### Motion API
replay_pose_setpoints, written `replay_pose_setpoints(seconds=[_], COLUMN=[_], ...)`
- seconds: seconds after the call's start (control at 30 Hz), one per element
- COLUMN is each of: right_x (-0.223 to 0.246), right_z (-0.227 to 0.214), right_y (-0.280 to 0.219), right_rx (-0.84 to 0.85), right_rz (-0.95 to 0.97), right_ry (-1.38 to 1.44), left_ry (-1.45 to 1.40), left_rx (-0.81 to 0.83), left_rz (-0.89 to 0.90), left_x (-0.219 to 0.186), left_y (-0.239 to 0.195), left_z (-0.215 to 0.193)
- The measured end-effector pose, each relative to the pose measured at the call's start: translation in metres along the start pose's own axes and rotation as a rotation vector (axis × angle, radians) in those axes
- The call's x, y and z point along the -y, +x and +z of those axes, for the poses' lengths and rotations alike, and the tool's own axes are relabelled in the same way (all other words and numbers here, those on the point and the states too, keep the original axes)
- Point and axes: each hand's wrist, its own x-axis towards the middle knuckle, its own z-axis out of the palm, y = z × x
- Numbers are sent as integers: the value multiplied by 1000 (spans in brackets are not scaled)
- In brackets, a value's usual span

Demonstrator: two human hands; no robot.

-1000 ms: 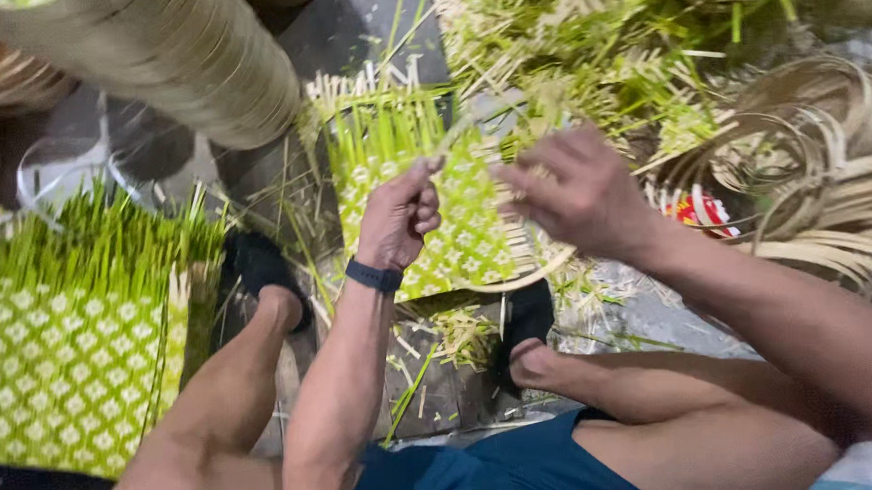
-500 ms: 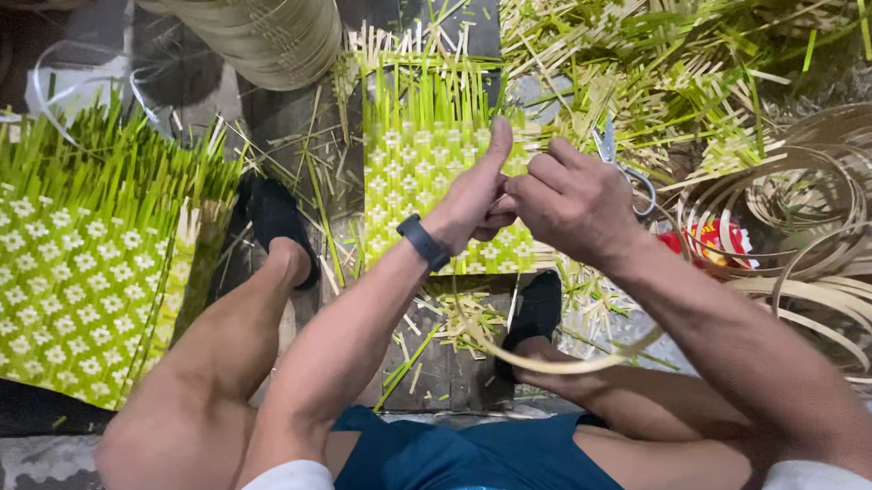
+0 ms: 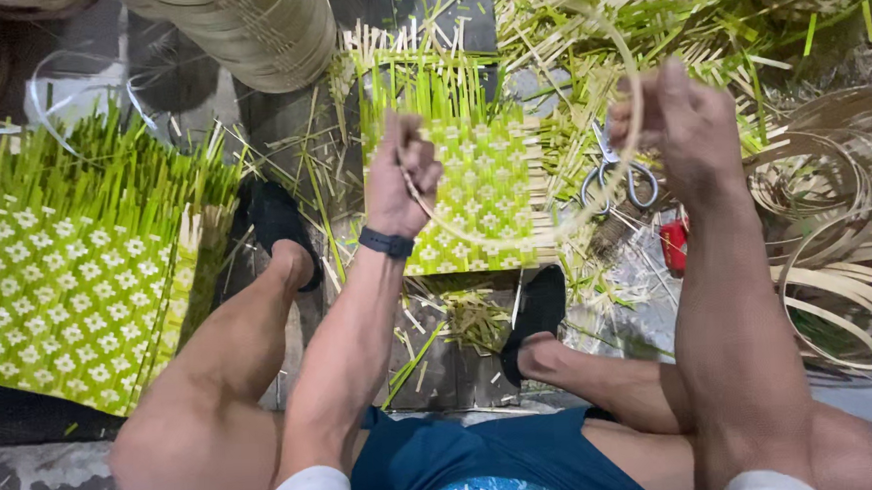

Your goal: The person trims the edges of a green and white patterned bamboo mat using shears. They repeatedly place the mat on a wooden block, cut the protruding bamboo strips, flip the mat, and stack the finished pieces.

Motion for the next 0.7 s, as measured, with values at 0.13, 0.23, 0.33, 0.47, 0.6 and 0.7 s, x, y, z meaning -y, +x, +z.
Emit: replay_pose_setpoints(seconds=[0.13, 0.23, 0.33, 0.47, 0.6, 0.7], right_x=[-42, -69, -86, -100, -108, -113], right_z=[0, 0, 2, -8, -4, 11], right_y=[-8, -3, 8, 16, 13, 6], right_rx=[132, 210, 279, 334, 317, 185], right_rz=[204, 242, 309, 341, 310, 317], right_ry=[619, 694, 711, 626, 741, 600], left_ry=[-181, 264, 398, 383, 263, 35], left_rx=[125, -22, -99, -68, -80, -83], left_rz=[32, -239, -348, -336, -328, -242], left_x=[-28, -58, -65, -60, -49, -43], left_y=[0, 2, 7, 8, 8, 9], left_z=[-10, -6, -4, -20, -38, -49])
